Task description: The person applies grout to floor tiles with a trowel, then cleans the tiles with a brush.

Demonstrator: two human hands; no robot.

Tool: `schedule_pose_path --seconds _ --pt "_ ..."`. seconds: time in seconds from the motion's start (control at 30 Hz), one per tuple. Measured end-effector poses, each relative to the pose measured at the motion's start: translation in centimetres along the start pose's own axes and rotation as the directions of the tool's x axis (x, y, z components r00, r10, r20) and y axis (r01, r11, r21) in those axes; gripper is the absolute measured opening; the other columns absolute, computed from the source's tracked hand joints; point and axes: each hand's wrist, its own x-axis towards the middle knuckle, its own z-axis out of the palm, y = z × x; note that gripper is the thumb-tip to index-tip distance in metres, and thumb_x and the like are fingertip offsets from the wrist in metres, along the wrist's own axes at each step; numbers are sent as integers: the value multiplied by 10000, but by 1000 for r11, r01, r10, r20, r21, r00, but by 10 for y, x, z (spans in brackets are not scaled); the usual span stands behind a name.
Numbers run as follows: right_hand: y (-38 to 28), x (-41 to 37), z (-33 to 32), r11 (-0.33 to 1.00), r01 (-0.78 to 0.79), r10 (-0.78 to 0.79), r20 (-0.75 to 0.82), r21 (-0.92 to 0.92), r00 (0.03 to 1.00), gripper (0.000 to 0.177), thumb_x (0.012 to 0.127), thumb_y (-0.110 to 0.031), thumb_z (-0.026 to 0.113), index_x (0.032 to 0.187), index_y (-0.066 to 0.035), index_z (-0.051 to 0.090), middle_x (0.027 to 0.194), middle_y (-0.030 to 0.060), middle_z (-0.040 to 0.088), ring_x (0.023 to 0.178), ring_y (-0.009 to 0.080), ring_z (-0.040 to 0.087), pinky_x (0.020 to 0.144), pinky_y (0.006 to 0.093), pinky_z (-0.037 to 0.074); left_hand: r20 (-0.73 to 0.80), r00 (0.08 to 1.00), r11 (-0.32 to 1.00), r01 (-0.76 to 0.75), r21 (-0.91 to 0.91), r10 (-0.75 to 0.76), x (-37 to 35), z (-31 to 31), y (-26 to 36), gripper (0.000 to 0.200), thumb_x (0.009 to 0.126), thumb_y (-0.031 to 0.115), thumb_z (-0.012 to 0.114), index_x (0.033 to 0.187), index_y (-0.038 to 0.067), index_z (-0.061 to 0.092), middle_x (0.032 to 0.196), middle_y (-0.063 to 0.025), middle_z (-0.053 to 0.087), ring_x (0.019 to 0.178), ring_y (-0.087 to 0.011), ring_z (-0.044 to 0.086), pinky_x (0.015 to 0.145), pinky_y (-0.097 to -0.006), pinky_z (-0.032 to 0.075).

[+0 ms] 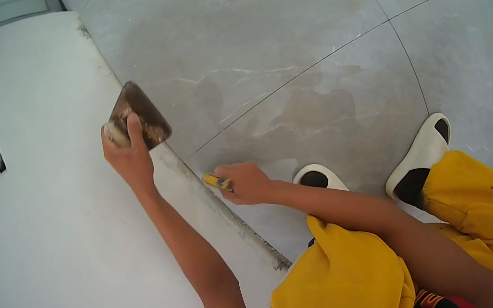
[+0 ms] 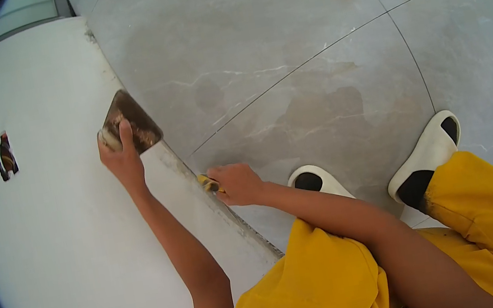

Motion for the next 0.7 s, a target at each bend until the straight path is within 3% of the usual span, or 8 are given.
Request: schedule_pose_path --seconds 0.13,0.17,0.23,0.3,0.5,0.57,0.6,0.7 --pt "56 -3 -110 987 21 -92 -455 -158 886 260 778 -168 640 1018 -75 605 835 123 634 754 312 625 664 444 495 116 983 990 139 27 -141 -32 -3 -18 343 859 287 706 925 -28 587 829 -88 614 746 -176 532 707 -322 458" --pt "101 -6 -159 768 -13 -411 -509 -641 756 202 837 -167 612 1005 -57 603 830 119 614 728 305 604 647 419 495 102 982 986 155 59 -161 -49 0 -34 351 855 290 710 926 -30 585 841 -96 616 753 -187 536 716 -331 459" --pt "99 -44 -290 794 -352 -101 -679 -495 727 237 892 -246 606 998 -34 604 838 125 607 730 320 596 651 416 484 112 959 964 250 86 -259 -86 5 -55 371 844 294 717 932 -39 578 863 -116 615 775 -213 541 741 -349 461" --pt "137 -94 -396 356 -457 -452 -578 -815 679 328 883 -308 634 1053 -30 601 875 133 630 748 327 611 652 398 491 92 926 930 366 32 -367 -133 13 -61 385 834 288 723 938 -49 569 879 -134 610 792 -235 548 759 -360 461" --pt "88 -144 -449 926 -369 17 -967 -81 255 278 838 -253 700 875 19 658 717 45 626 660 135 574 616 309 453 -159 878 880 467 89 -451 -228 63 -72 385 822 261 728 981 -43 553 878 -141 590 807 -259 578 756 -384 470" --pt "79 -130 -420 916 -378 40 -910 -131 412 269 843 -215 697 905 41 639 788 45 618 698 124 557 636 280 448 83 785 769 619 -162 -615 -204 110 -4 380 814 292 733 977 -7 564 875 -114 595 824 -253 587 741 -404 471" --pt "74 -119 -403 915 -371 45 -874 -159 484 266 846 -196 696 921 51 629 823 46 614 718 119 549 646 266 446 15 947 943 322 -87 -322 -206 157 9 346 819 298 716 952 21 557 831 -116 611 749 -300 602 697 -417 480" --pt "44 -93 -362 965 -223 24 -802 -137 596 224 833 -150 699 944 26 616 828 42 604 743 92 526 668 242 427 317 918 947 292 -135 -238 -180 206 86 337 829 320 677 972 32 575 871 -215 626 786 -418 615 672 -472 479"
